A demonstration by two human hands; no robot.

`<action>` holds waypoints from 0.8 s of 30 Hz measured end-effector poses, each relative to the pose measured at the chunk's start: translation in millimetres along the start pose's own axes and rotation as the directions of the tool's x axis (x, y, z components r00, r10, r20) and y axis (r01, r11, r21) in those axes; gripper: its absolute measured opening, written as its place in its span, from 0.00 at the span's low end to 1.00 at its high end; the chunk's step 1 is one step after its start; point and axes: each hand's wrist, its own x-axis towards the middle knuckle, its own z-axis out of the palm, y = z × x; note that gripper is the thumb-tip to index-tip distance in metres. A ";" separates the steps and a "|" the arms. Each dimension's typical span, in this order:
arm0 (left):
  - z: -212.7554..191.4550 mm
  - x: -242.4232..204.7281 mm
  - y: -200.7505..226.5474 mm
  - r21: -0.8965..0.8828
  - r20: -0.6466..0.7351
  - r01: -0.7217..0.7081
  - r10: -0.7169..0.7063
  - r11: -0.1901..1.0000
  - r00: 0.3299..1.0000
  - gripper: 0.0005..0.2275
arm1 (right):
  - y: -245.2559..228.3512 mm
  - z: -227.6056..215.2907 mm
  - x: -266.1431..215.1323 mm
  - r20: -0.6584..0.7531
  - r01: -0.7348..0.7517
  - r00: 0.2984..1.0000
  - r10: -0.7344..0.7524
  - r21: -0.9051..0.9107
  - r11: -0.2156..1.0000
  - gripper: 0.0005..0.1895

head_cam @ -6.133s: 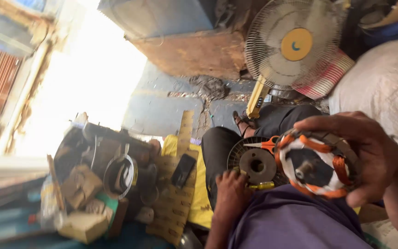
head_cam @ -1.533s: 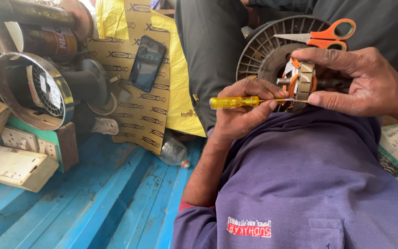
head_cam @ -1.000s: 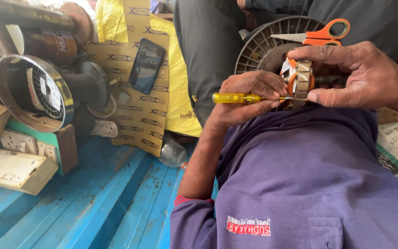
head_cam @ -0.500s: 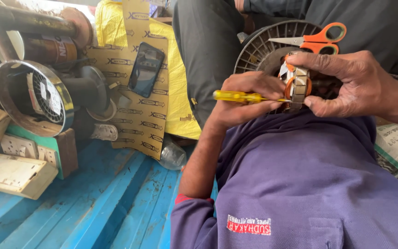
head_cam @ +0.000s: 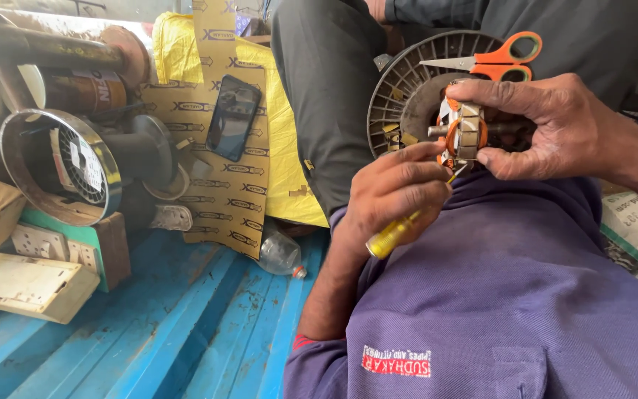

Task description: Repairing and rewiring the stator of an electric fan motor using hand tools.

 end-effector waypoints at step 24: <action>-14.5 24.7 11.5 0.007 0.262 0.017 -0.018 1.000 0.965 0.10 | 0.8 -1.0 -4.4 0.002 0.038 0.999 -0.038 -0.087 0.996 0.40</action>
